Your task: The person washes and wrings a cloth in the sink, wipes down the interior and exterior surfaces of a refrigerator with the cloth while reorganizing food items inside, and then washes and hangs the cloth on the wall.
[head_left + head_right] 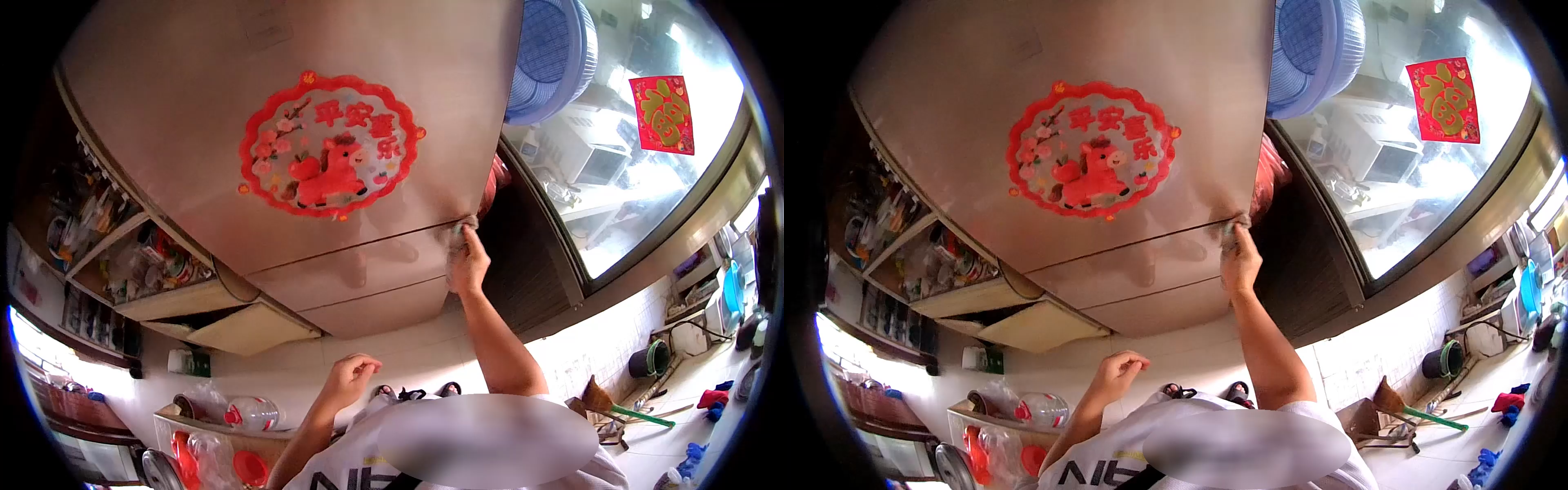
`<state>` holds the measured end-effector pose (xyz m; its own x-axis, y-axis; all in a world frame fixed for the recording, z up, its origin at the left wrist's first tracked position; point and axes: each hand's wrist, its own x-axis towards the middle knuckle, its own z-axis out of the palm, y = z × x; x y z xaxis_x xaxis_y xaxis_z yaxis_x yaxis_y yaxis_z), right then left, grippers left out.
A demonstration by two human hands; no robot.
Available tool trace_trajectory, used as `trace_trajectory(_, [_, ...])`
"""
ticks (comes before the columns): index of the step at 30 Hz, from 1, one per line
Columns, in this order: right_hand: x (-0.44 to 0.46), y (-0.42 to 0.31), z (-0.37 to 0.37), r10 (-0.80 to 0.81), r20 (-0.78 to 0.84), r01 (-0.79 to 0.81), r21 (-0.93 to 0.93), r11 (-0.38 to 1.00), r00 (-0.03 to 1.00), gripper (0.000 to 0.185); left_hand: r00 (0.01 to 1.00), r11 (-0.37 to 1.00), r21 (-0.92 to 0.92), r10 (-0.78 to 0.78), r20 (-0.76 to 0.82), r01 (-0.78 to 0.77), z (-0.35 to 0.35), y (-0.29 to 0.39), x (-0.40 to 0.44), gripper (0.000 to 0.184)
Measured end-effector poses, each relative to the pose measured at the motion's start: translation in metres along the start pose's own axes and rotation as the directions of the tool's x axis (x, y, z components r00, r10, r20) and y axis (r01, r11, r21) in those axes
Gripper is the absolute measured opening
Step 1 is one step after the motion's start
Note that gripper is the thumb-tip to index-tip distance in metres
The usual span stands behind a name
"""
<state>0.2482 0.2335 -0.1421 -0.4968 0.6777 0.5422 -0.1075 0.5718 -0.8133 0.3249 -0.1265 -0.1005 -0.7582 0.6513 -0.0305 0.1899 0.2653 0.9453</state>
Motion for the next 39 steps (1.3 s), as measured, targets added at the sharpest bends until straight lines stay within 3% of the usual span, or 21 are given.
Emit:
trace_trajectory(1, [0.005, 0.005, -0.003, 0.173, -0.046, -0.164, 0.157, 0.974, 0.984, 0.044, 0.999, 0.999, -0.012, -0.034, -0.01, 0.034, 0.0, -0.007, -0.008, 0.016])
trace_trajectory(3, [0.037, -0.051, -0.023, 0.083, -0.142, -0.061, 0.148, 0.987, 0.986, 0.039, 0.997, 0.997, -0.028, -0.073, -0.029, 0.072, -0.003, -0.015, -0.015, 0.016])
trace_trajectory(4, [0.057, -0.079, -0.025, -0.121, -0.237, 0.152, 0.116, 0.982, 0.964, 0.039, 0.996, 0.996, -0.033, -0.087, -0.037, 0.086, -0.004, -0.019, -0.018, 0.016])
trace_trajectory(6, [0.1, -0.132, -0.028, -0.367, -0.347, 0.409, 0.054, 0.911, 0.863, 0.038, 0.992, 0.993, -0.029, -0.113, -0.047, 0.112, -0.002, -0.019, -0.02, 0.016])
trace_trajectory(7, [0.117, -0.163, -0.031, -0.37, -0.348, 0.429, 0.109, 0.896, 0.861, 0.041, 0.991, 0.992, -0.018, -0.123, -0.05, 0.122, -0.001, -0.017, -0.018, 0.017])
trace_trajectory(8, [0.133, -0.2, -0.038, -0.526, -0.365, 0.547, -0.055, 0.836, 0.768, 0.045, 0.99, 0.991, -0.007, -0.133, -0.054, 0.133, 0.0, -0.015, -0.015, 0.017])
trace_trajectory(9, [0.15, -0.218, -0.036, -0.588, -0.312, 0.539, -0.234, 0.809, 0.747, 0.047, 0.993, 0.994, 0.0, -0.111, -0.05, 0.111, 0.002, -0.01, -0.013, 0.017])
trace_trajectory(10, [0.164, -0.225, -0.026, -0.596, -0.274, 0.562, -0.199, 0.803, 0.755, 0.047, 0.995, 0.996, 0.006, -0.088, -0.047, 0.088, 0.006, -0.003, -0.009, 0.017])
trace_trajectory(13, [0.167, -0.204, -0.001, -0.638, -0.064, 0.559, -0.419, 0.715, 0.768, 0.048, 0.999, 0.994, 0.105, -0.01, -0.036, 0.014, 0.021, 0.009, -0.001, 0.016])
trace_trajectory(14, [0.157, -0.192, 0.0, -0.619, -0.073, 0.564, -0.341, 0.752, 0.782, 0.054, 0.999, 0.988, 0.154, 0.018, -0.027, -0.014, 0.023, 0.011, 0.0, 0.016])
trace_trajectory(17, [0.117, -0.13, 0.008, -0.6, -0.043, 0.543, -0.378, 0.75, 0.799, 0.059, 0.999, 0.977, 0.206, 0.049, 0.023, -0.053, 0.024, 0.016, -0.003, 0.02])
trace_trajectory(18, [0.117, -0.129, 0.006, -0.602, -0.043, 0.538, -0.401, 0.741, 0.797, 0.059, 1.0, 0.977, 0.214, -0.012, 0.012, 0.009, 0.025, 0.015, -0.007, 0.02])
trace_trajectory(25, [0.169, -0.218, -0.018, -0.653, -0.066, 0.572, -0.42, 0.704, 0.754, 0.062, 0.997, 0.982, 0.175, -0.076, 0.017, 0.072, 0.027, -0.001, -0.017, 0.019])
trace_trajectory(26, [0.17, -0.219, -0.018, -0.67, -0.072, 0.582, -0.434, 0.688, 0.739, 0.062, 0.997, 0.983, 0.171, -0.073, 0.015, 0.069, 0.028, 0.004, -0.014, 0.019])
trace_trajectory(30, [0.13, -0.166, -0.011, -0.525, -0.034, 0.467, -0.41, 0.783, 0.851, 0.06, 0.999, 0.967, 0.253, -0.004, 0.043, -0.007, 0.039, 0.013, -0.006, 0.018])
trace_trajectory(33, [0.128, -0.161, -0.01, -0.553, -0.033, 0.498, -0.396, 0.772, 0.832, 0.06, 0.995, 0.986, 0.153, -0.074, 0.061, 0.064, 0.047, 0.03, -0.007, 0.018])
trace_trajectory(37, [0.162, -0.22, -0.026, -0.584, -0.02, 0.529, -0.397, 0.75, 0.812, 0.058, 0.993, 0.979, 0.189, -0.087, 0.085, 0.07, 0.053, 0.023, -0.007, 0.017])
trace_trajectory(38, [0.169, -0.217, -0.022, -0.657, -0.049, 0.58, -0.422, 0.696, 0.752, 0.057, 0.993, 0.979, 0.192, -0.089, 0.081, 0.072, 0.054, 0.024, -0.006, 0.017])
trace_trajectory(39, [0.167, -0.212, -0.021, -0.63, -0.043, 0.56, -0.414, 0.718, 0.776, 0.057, 0.993, 0.978, 0.197, -0.091, 0.075, 0.075, 0.054, 0.026, -0.005, 0.017])
